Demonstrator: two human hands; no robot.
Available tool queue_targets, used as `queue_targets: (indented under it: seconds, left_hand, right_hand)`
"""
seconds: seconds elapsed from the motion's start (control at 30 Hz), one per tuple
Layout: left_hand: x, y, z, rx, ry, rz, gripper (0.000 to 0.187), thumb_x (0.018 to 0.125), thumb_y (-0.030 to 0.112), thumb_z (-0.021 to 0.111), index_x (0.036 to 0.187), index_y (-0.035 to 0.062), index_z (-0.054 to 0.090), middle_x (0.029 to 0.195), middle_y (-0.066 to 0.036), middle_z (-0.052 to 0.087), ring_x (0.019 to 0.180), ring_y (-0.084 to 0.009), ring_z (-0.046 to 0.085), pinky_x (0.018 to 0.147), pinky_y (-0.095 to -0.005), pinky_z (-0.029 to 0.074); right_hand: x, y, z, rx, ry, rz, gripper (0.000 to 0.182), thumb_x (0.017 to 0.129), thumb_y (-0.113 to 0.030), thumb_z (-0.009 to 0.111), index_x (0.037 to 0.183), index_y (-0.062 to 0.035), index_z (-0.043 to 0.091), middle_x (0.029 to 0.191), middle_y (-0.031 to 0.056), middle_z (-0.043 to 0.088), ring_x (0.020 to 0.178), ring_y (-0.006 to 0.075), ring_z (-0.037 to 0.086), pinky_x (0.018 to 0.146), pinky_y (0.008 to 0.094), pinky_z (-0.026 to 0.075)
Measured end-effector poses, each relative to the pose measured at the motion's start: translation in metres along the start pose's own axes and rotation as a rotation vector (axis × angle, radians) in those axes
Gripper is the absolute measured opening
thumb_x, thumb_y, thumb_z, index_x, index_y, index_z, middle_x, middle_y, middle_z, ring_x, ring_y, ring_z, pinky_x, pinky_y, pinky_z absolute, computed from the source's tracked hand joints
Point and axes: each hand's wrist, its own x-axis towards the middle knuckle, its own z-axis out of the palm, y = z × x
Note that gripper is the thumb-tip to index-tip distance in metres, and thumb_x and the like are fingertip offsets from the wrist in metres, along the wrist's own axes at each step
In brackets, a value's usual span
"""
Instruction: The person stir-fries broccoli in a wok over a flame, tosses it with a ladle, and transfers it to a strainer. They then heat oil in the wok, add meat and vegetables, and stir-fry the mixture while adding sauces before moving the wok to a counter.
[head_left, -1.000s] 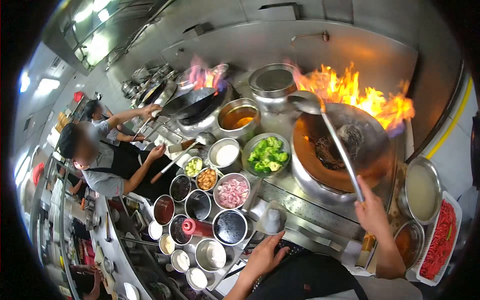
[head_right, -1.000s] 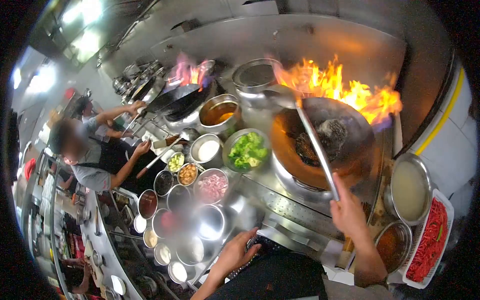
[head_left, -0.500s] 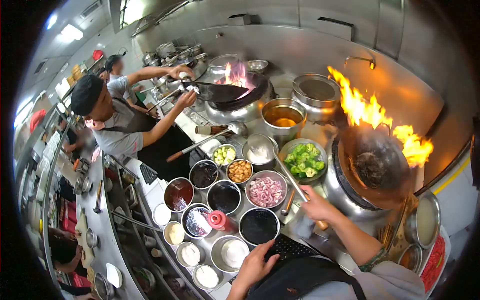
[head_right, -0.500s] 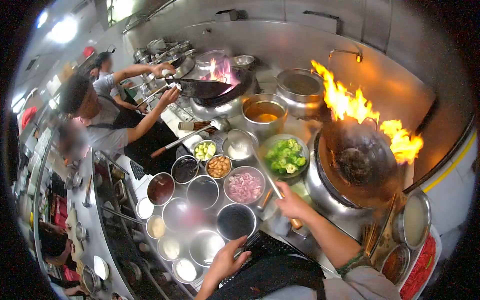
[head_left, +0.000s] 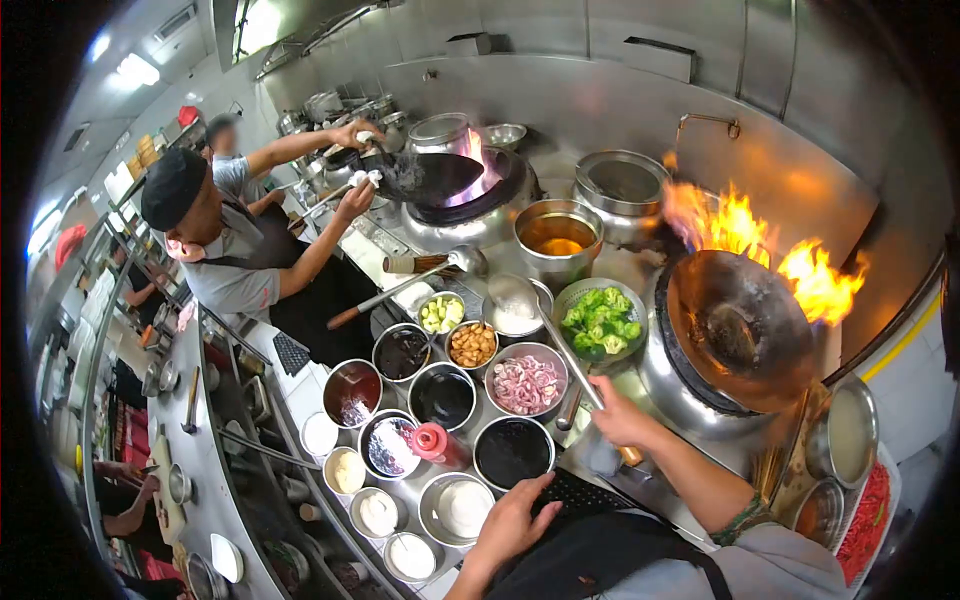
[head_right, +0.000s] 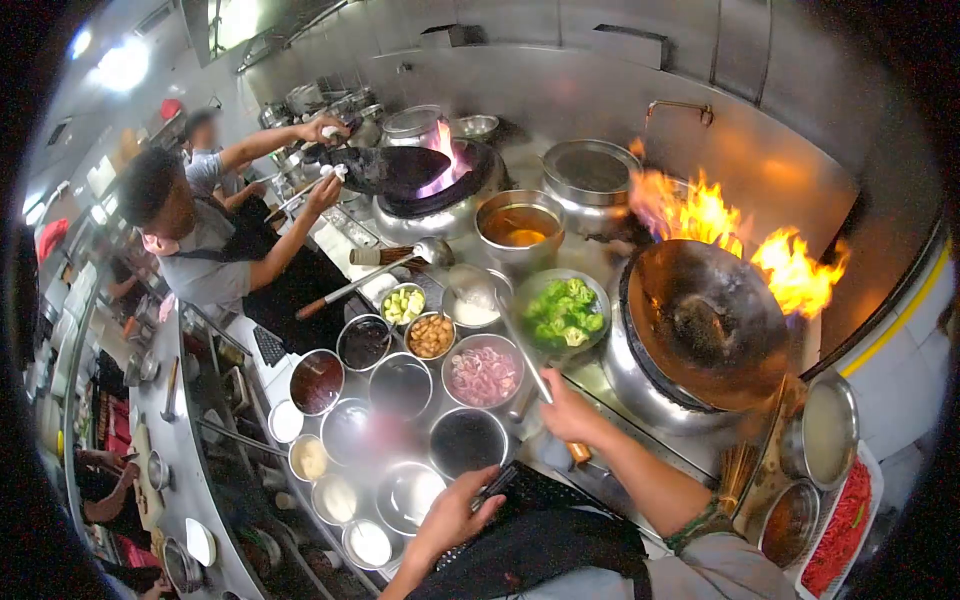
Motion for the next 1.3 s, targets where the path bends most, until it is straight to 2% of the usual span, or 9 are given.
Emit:
queue_targets:
  seconds: [0.17, 0.27, 0.4, 0.43, 0.53, 0.67, 0.8, 0.9, 1.3]
  left_hand:
    - [-0.002, -0.001, 0.012, 0.052, -0.001, 0.001, 0.045, 0.09, 0.023, 0.07, 0.129, 0.0031, 0.058, 0.114, -0.018, 0.065, 0.103, -0.0352, 0.065, 0.088, -0.0394, 0.052]
    - [-0.003, 0.009, 0.017, 0.045, 0.001, -0.03, 0.045, 0.09, 0.023, 0.07, 0.129, 0.0038, 0.058, 0.113, -0.018, 0.065, 0.103, -0.035, 0.065, 0.087, -0.0393, 0.052]
    - [-0.012, 0.004, 0.031, 0.098, -0.01, -0.078, 0.046, 0.089, 0.022, 0.071, 0.129, 0.0034, 0.058, 0.11, -0.019, 0.066, 0.102, -0.0355, 0.065, 0.086, -0.0399, 0.052]
    - [-0.013, 0.006, 0.033, 0.084, -0.002, -0.086, 0.046, 0.088, 0.022, 0.072, 0.128, 0.0031, 0.059, 0.112, -0.02, 0.066, 0.103, -0.0356, 0.066, 0.088, -0.0397, 0.052]
    - [-0.019, 0.01, 0.04, 0.104, 0.029, -0.081, 0.045, 0.088, 0.021, 0.072, 0.127, 0.0025, 0.059, 0.115, -0.02, 0.066, 0.106, -0.036, 0.065, 0.09, -0.0399, 0.052]
    - [-0.02, 0.023, 0.039, 0.089, -0.046, -0.223, 0.045, 0.088, 0.021, 0.072, 0.127, 0.002, 0.059, 0.118, -0.02, 0.065, 0.108, -0.0367, 0.064, 0.092, -0.0411, 0.051]
    - [-0.024, 0.018, 0.044, 0.154, 0.026, -0.107, 0.048, 0.088, 0.021, 0.073, 0.131, 0.0078, 0.059, 0.113, -0.02, 0.067, 0.101, -0.0335, 0.067, 0.087, -0.0407, 0.052]
    - [-0.023, 0.023, 0.04, 0.148, 0.01, -0.134, 0.048, 0.088, 0.023, 0.072, 0.131, 0.0067, 0.058, 0.116, -0.021, 0.066, 0.105, -0.0351, 0.066, 0.09, -0.0416, 0.051]
    - [-0.021, 0.006, 0.042, 0.163, -0.001, -0.178, 0.049, 0.09, 0.026, 0.07, 0.132, 0.0062, 0.057, 0.118, -0.022, 0.066, 0.109, -0.0355, 0.065, 0.092, -0.0426, 0.051]
  right_hand:
    - [0.006, 0.024, -0.004, -0.063, 0.101, -0.169, 0.065, 0.087, -0.012, 0.054, 0.146, -0.007, 0.027, 0.107, 0.031, 0.064, 0.093, 0.0413, 0.066, 0.084, 0.0458, 0.05]
    - [0.001, 0.021, -0.002, -0.052, 0.015, -0.049, 0.065, 0.087, -0.012, 0.054, 0.146, -0.0087, 0.028, 0.108, 0.0309, 0.064, 0.094, 0.0433, 0.065, 0.084, 0.0464, 0.05]
    - [-0.002, 0.036, -0.019, 0.097, 0.026, -0.16, 0.064, 0.087, -0.012, 0.054, 0.145, -0.0107, 0.03, 0.107, 0.032, 0.063, 0.094, 0.0432, 0.066, 0.081, 0.0482, 0.05]
    - [-0.002, 0.032, -0.015, 0.0, 0.079, -0.138, 0.063, 0.087, -0.012, 0.054, 0.145, -0.0105, 0.031, 0.107, 0.0317, 0.063, 0.094, 0.042, 0.066, 0.082, 0.0473, 0.05]
    - [0.033, 0.079, 0.016, -0.032, 0.23, -0.37, 0.062, 0.088, -0.014, 0.058, 0.145, -0.0135, 0.032, 0.079, 0.0161, 0.064, 0.058, 0.0243, 0.059, 0.058, 0.0411, 0.05]
    - [-0.018, 0.023, -0.034, 0.187, -0.074, -0.06, 0.062, 0.087, -0.012, 0.054, 0.145, -0.0099, 0.032, 0.101, 0.0282, 0.065, 0.089, 0.0385, 0.067, 0.079, 0.0462, 0.051]
    - [0.026, 0.068, 0.004, 0.004, 0.17, -0.305, 0.06, 0.087, -0.01, 0.054, 0.144, -0.0089, 0.034, 0.091, 0.0202, 0.066, 0.065, 0.024, 0.063, 0.062, 0.0382, 0.051]
    - [-0.009, 0.034, -0.024, 0.304, -0.035, -0.106, 0.06, 0.087, -0.007, 0.054, 0.144, -0.009, 0.034, 0.085, 0.0163, 0.064, 0.058, 0.0196, 0.06, 0.056, 0.0368, 0.049]
    - [0.008, 0.055, -0.007, 0.261, 0.089, -0.25, 0.063, 0.088, -0.008, 0.058, 0.145, -0.0109, 0.033, 0.077, 0.0077, 0.057, 0.054, 0.0147, 0.055, 0.048, 0.0319, 0.045]
